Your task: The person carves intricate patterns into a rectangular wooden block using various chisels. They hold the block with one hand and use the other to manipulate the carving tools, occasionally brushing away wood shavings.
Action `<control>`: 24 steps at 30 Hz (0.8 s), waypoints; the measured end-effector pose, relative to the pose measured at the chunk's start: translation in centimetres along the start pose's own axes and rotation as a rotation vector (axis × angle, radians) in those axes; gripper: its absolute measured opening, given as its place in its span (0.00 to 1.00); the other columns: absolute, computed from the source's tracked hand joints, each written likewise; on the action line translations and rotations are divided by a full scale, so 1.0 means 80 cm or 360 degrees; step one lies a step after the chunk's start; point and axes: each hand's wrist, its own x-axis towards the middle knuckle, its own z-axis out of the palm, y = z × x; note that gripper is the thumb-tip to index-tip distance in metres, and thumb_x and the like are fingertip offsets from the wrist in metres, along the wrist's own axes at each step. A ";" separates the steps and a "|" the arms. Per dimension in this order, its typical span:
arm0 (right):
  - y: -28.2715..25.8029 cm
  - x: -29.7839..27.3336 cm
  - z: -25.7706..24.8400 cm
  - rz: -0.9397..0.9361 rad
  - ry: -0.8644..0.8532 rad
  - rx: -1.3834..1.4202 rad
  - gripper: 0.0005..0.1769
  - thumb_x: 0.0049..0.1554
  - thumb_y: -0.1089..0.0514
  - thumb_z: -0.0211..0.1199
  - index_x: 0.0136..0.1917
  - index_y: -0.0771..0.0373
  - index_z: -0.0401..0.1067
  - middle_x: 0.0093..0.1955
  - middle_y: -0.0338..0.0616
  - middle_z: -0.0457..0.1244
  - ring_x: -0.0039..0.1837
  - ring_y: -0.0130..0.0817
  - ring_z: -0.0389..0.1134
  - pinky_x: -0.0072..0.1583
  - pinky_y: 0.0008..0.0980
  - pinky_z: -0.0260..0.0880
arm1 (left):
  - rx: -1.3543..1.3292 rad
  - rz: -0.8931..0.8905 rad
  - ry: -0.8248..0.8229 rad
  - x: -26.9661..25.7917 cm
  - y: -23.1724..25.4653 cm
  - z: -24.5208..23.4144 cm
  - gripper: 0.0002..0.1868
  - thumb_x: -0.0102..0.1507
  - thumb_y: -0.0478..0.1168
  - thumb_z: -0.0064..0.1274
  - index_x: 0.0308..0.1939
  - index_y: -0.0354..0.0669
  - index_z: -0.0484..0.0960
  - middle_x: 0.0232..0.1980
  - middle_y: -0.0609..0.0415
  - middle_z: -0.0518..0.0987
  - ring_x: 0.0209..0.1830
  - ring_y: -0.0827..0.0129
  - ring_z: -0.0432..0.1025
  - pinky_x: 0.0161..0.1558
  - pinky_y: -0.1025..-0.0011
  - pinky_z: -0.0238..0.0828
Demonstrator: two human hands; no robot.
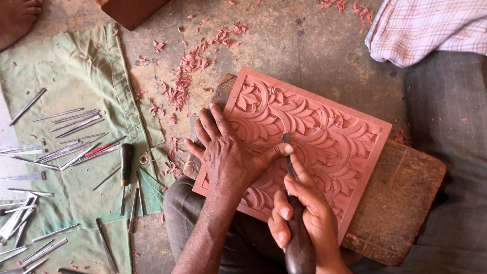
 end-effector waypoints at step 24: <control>-0.003 0.000 -0.005 0.0006 -0.0002 -0.0307 0.42 0.62 0.55 0.47 0.85 0.49 0.36 0.25 0.42 0.57 0.20 0.33 0.61 0.22 0.31 0.65 | -0.0057 0.0039 -0.0024 0.003 -0.006 0.008 0.93 0.32 0.88 0.62 0.76 0.23 0.33 0.79 0.22 0.38 0.80 0.31 0.29 0.67 0.24 0.21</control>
